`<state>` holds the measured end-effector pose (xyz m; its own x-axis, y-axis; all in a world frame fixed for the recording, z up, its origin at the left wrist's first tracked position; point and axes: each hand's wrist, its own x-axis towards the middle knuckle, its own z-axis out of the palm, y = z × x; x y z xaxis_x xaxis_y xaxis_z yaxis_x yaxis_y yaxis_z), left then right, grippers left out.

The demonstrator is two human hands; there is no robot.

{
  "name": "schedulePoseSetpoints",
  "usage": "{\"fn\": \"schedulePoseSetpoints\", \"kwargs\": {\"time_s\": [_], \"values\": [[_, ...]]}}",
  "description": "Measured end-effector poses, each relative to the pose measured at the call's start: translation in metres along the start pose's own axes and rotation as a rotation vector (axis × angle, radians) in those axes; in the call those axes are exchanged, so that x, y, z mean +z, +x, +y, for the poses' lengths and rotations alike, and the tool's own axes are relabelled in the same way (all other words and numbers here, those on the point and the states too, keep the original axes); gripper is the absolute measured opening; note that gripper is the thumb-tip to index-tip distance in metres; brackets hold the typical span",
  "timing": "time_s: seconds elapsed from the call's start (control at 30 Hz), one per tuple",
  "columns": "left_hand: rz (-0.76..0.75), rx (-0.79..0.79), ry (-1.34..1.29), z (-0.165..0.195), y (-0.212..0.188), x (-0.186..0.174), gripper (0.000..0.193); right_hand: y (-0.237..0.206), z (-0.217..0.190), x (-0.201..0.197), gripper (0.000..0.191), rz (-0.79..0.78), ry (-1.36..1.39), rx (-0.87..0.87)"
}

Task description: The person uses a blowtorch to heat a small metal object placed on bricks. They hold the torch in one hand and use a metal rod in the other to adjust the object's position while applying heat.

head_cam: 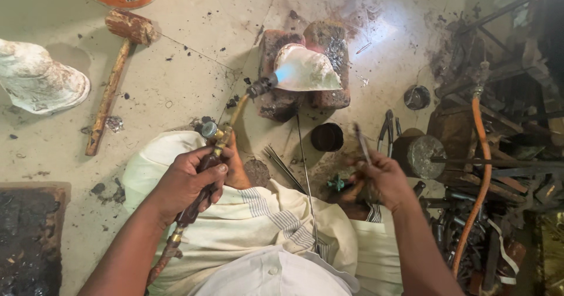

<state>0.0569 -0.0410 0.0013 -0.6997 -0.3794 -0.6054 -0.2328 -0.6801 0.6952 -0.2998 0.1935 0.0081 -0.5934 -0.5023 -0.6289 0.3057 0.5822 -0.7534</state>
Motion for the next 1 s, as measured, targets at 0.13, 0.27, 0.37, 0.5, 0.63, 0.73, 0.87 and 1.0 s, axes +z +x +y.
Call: {"fn": "schedulePoseSetpoints", "kwargs": {"time_s": [0.13, 0.27, 0.37, 0.5, 0.63, 0.73, 0.87, 1.0], "values": [[0.032, 0.054, -0.015, -0.003, 0.002, 0.009, 0.034, -0.022, -0.001, 0.034, 0.037, 0.05, -0.403, -0.314], [0.047, 0.036, -0.017, -0.004, -0.002, 0.013, 0.034, -0.019, -0.01, 0.054, 0.044, 0.185, -0.428, -0.219], [0.039, 0.062, -0.031, -0.005, -0.006, 0.01, 0.034, -0.015, -0.015, 0.063, 0.042, 0.229, -0.502, -0.201], [0.024, 0.078, -0.045, -0.007, -0.004, 0.007, 0.034, -0.014, -0.013, 0.068, 0.046, 0.238, -0.687, -0.367], [0.016, 0.078, -0.056, -0.007, -0.001, 0.005, 0.032, -0.007, -0.013, 0.071, 0.045, 0.305, -0.784, -0.466], [0.015, 0.07, -0.063, -0.006, -0.002, 0.004, 0.032, -0.001, -0.02, 0.075, 0.045, 0.327, -0.804, -0.44], [0.019, 0.077, -0.067, -0.005, -0.003, 0.004, 0.033, -0.001, -0.032, 0.083, 0.044, 0.343, -0.833, -0.387], [0.011, 0.082, -0.085, -0.005, -0.003, 0.001, 0.033, -0.015, -0.032, 0.087, 0.046, 0.326, -0.764, -0.398]]}}
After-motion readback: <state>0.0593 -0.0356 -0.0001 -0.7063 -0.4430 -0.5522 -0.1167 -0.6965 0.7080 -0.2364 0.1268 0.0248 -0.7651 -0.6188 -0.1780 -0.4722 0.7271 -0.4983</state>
